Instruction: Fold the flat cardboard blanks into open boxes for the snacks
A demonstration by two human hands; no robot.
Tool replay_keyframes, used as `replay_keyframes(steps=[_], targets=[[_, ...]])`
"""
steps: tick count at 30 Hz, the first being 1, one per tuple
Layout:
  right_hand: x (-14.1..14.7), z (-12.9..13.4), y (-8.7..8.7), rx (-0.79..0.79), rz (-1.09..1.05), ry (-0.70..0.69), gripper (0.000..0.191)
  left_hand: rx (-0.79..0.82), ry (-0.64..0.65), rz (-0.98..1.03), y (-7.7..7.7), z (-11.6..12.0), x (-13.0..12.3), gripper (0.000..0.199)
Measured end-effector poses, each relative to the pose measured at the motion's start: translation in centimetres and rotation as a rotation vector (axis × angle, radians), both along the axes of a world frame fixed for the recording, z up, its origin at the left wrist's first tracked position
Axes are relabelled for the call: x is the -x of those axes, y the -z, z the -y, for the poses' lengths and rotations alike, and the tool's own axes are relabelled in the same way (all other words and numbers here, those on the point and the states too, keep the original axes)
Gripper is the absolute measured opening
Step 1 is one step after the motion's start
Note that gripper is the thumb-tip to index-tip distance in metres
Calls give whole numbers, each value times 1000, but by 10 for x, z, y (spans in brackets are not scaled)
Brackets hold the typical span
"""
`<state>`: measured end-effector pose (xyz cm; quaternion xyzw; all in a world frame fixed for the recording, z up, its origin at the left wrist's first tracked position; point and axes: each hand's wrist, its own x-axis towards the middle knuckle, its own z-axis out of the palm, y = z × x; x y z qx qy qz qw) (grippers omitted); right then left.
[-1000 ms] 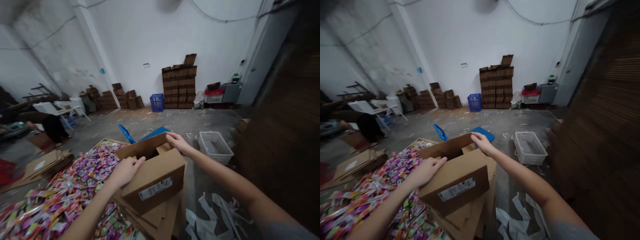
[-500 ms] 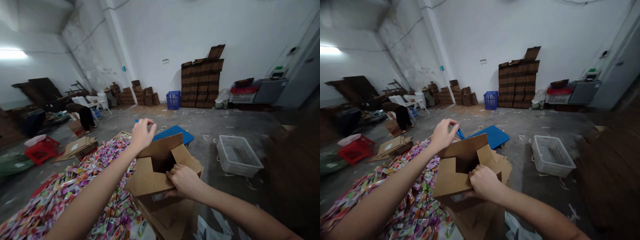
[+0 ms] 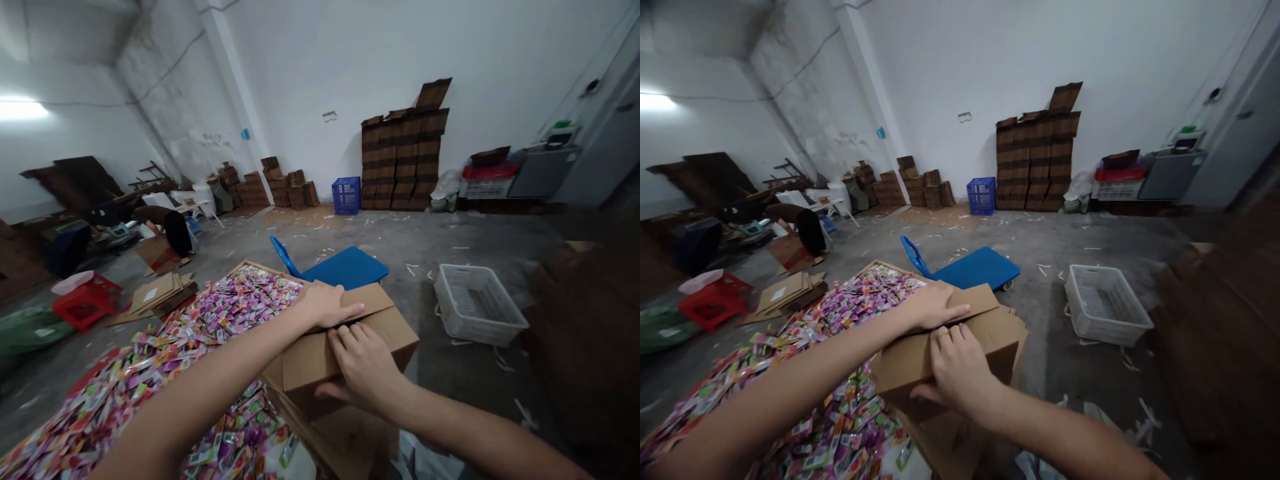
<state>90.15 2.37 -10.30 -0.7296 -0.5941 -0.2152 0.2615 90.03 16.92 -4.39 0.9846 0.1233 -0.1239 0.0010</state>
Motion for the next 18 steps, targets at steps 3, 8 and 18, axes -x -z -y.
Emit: replay_keyframes(steps=[3,8,18], targets=[[16,-11,5,-75,48,91,89,-37,-43,31,8,1,1,77],[21,-18,19,-127,37,73,82,-140,-68,111,19,-7,12,77],[28,-25,23,-109,31,1,72,-136,-74,219,35,-14,18,69]])
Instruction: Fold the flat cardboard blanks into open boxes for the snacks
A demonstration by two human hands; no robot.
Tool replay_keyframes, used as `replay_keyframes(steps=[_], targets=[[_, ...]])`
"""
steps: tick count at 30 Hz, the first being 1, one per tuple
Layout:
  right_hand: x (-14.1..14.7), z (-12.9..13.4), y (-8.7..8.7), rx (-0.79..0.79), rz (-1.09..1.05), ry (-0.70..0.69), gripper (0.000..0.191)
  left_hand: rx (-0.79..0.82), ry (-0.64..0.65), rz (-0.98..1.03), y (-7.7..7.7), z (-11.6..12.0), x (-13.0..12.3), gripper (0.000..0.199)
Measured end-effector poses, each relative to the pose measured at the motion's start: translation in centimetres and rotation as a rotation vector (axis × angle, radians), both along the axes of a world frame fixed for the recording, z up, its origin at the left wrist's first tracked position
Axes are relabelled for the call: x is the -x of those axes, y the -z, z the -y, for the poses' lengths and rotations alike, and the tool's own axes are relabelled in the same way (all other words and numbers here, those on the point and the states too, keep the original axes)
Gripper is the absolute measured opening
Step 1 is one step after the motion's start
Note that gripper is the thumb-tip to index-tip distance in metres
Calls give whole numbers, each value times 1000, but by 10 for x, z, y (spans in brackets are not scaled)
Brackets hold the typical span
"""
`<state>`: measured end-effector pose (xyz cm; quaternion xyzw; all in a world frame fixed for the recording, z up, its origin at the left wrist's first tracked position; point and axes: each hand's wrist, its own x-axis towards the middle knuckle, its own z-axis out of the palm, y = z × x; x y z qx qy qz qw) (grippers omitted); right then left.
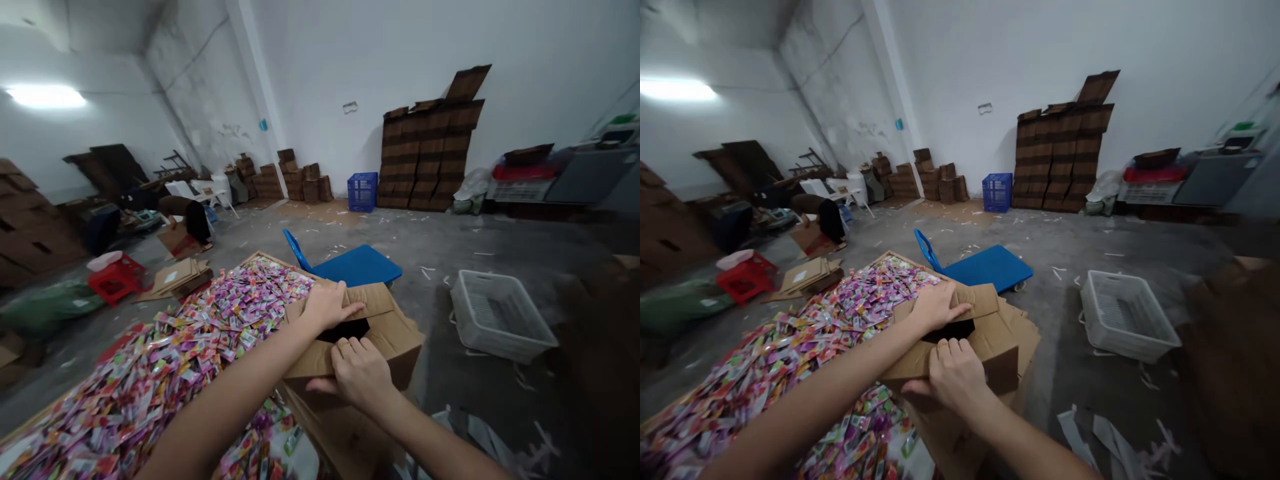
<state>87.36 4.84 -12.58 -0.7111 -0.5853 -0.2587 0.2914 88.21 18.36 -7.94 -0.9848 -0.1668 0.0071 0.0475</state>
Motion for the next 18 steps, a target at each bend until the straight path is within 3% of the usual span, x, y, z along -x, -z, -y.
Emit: replay_keyframes(steps=[4,7,9,12,13,15,17,18], targets=[[-8,-7,3,-149,1,-49,71,73,195,123,-14,-2,4,37],[-19,3,-3,-267,-71,-76,65,149,327,-8,-40,2,6,34],[-27,18,-8,-312,-133,-133,46,268,271,-184,-58,6,11,51],[-39,46,-7,-370,-252,-223,12,336,70,-498,-70,13,28,116],[-44,54,-2,-410,-295,-180,13,321,23,-555,-69,16,34,136],[-56,65,11,-490,-442,19,27,274,-17,-523,-63,22,45,153],[-69,66,25,-499,-749,177,44,257,-25,-403,-56,27,53,147],[-73,63,28,-462,-929,186,52,255,-23,-338,-56,28,57,141]])
